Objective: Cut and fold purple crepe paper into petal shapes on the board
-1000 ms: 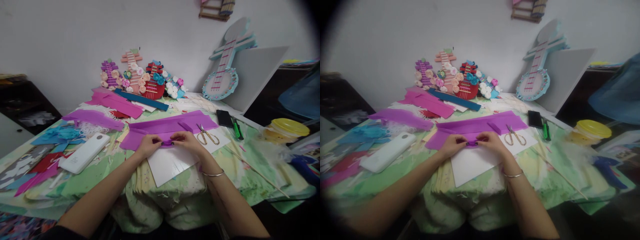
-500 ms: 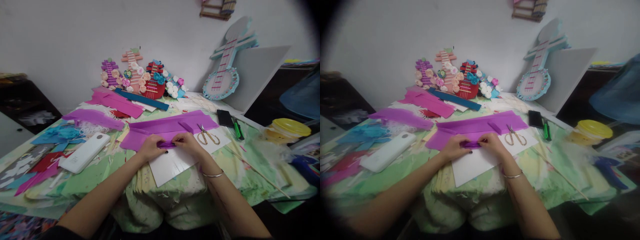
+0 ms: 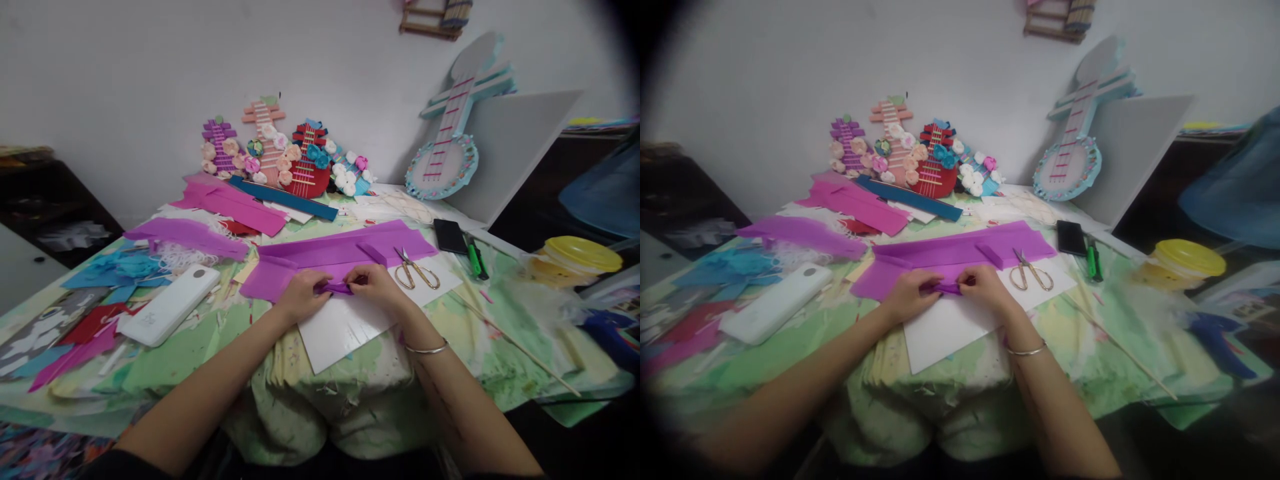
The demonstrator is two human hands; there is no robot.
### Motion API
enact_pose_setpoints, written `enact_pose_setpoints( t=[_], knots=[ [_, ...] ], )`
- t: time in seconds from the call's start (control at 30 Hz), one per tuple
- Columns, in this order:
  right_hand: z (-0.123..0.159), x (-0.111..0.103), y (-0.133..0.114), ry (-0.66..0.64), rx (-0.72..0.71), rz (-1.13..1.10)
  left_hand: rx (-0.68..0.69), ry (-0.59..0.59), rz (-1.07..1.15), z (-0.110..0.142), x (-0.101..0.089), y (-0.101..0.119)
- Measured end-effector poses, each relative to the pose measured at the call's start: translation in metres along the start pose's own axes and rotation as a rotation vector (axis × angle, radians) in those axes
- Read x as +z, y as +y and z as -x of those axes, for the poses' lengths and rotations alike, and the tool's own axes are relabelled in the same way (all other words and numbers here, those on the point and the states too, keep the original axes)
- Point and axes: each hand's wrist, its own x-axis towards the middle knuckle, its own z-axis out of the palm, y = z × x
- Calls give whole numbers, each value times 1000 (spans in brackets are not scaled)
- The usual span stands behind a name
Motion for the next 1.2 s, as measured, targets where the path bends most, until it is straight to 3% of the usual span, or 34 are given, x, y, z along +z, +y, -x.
enact_pose_setpoints(
  t=[0.3,0.5,0.77,0.97,1.2],
  knots=[
    [1,-3,-5,-103,-45,-121,-214,117,272,-4,0,-9],
    [-1,5,-8,-58,-19,-301,-319,163,501,-6,4,-12],
    [1,9,-17,4,1,-429,-277,149,667,-4,1,-3],
    [2,8,-20,24,21,-377,-254,126,686,-4,0,1],
    [2,7,-21,37,27,-364,-205,205,644,-3,0,-1]
  ],
)
